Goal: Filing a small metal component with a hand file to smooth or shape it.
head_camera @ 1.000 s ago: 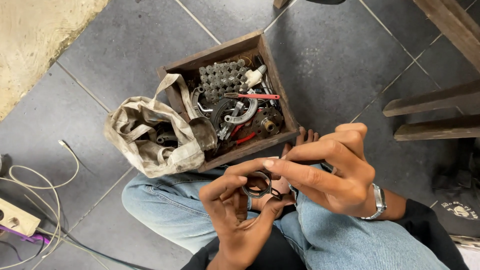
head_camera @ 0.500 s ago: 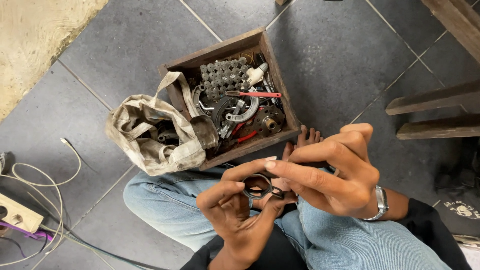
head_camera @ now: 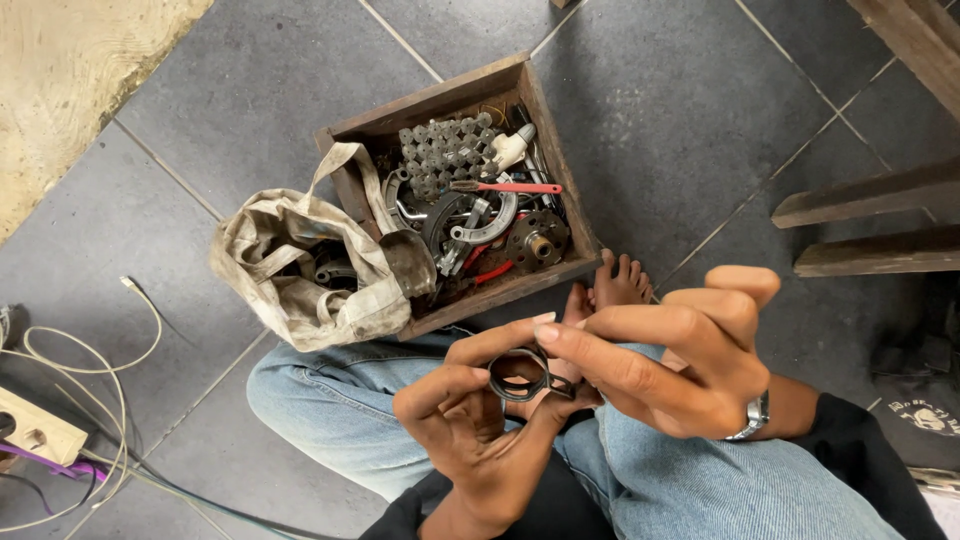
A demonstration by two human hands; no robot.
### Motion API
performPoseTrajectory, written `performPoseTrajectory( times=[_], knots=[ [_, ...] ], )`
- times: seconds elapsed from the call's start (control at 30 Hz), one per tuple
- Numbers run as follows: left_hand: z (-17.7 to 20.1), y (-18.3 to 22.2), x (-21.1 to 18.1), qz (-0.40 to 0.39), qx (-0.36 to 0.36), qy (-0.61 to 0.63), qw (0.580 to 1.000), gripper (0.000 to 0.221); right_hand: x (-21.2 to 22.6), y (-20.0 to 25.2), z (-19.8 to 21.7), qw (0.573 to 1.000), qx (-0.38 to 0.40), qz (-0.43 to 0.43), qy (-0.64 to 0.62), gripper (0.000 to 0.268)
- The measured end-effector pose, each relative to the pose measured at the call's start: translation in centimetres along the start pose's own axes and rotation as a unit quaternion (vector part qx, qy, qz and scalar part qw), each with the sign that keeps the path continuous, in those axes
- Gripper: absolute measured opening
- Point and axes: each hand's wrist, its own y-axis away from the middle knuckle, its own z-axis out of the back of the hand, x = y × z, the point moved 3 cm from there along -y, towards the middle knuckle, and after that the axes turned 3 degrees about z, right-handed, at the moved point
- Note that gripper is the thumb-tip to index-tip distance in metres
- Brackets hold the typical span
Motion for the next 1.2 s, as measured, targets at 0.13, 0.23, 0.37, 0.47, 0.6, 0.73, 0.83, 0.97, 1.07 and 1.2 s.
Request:
performPoseTrajectory(
  times=[0.13, 0.23, 0.37, 0.47, 0.6, 0.73, 0.83, 0.97, 1.07, 1.2],
  knots=[
    [0.1, 0.23, 0.14, 0.009, -0.008, -0.002, 1.0, 0.071, 0.3, 0.0, -0.14, 0.999, -0.026, -0.014, 0.018, 0.015],
    [0.22, 0.38, 0.29, 0.009, -0.013, -0.01, 1.0, 0.073, 0.19, 0.11, -0.17, 0.999, -0.029, -0.014, 0.021, 0.014],
    [0.17, 0.55, 0.2, 0.018, -0.026, -0.012, 0.999, 0.068, -0.05, 0.02, 0.02, 1.0, -0.009, 0.004, 0.003, 0.017],
    [0.19, 0.69, 0.44, 0.014, -0.029, -0.002, 0.999, 0.068, -0.08, -0.14, 0.14, 1.0, 0.001, 0.009, -0.003, 0.015],
    [0.32, 0.83, 0.44, 0.019, -0.026, -0.003, 0.999, 0.069, -0.29, 0.13, 0.26, 1.0, 0.008, 0.015, -0.006, 0.018],
    [0.2, 0.68, 0.4, 0.019, -0.037, 0.009, 0.999, 0.069, -0.37, -0.07, 0.28, 0.999, 0.033, 0.017, -0.035, 0.018],
    [0.04, 0.52, 0.3, 0.013, -0.032, 0.005, 0.999, 0.068, -0.36, 0.02, 0.41, 0.999, 0.027, 0.009, -0.029, 0.017],
    [0.03, 0.49, 0.21, 0.013, -0.038, -0.001, 0.999, 0.069, -0.45, 0.19, 0.29, 0.999, 0.021, 0.012, -0.032, 0.019],
    [0.15, 0.51, 0.21, 0.016, -0.036, -0.007, 0.999, 0.071, -0.52, 0.37, 0.3, 0.999, 0.027, 0.014, -0.029, 0.02],
    [-0.01, 0.27, 0.09, 0.003, -0.03, -0.02, 0.999, 0.07, -0.1, 0.24, 0.04, 1.0, 0.006, 0.011, -0.011, 0.014]
  ],
)
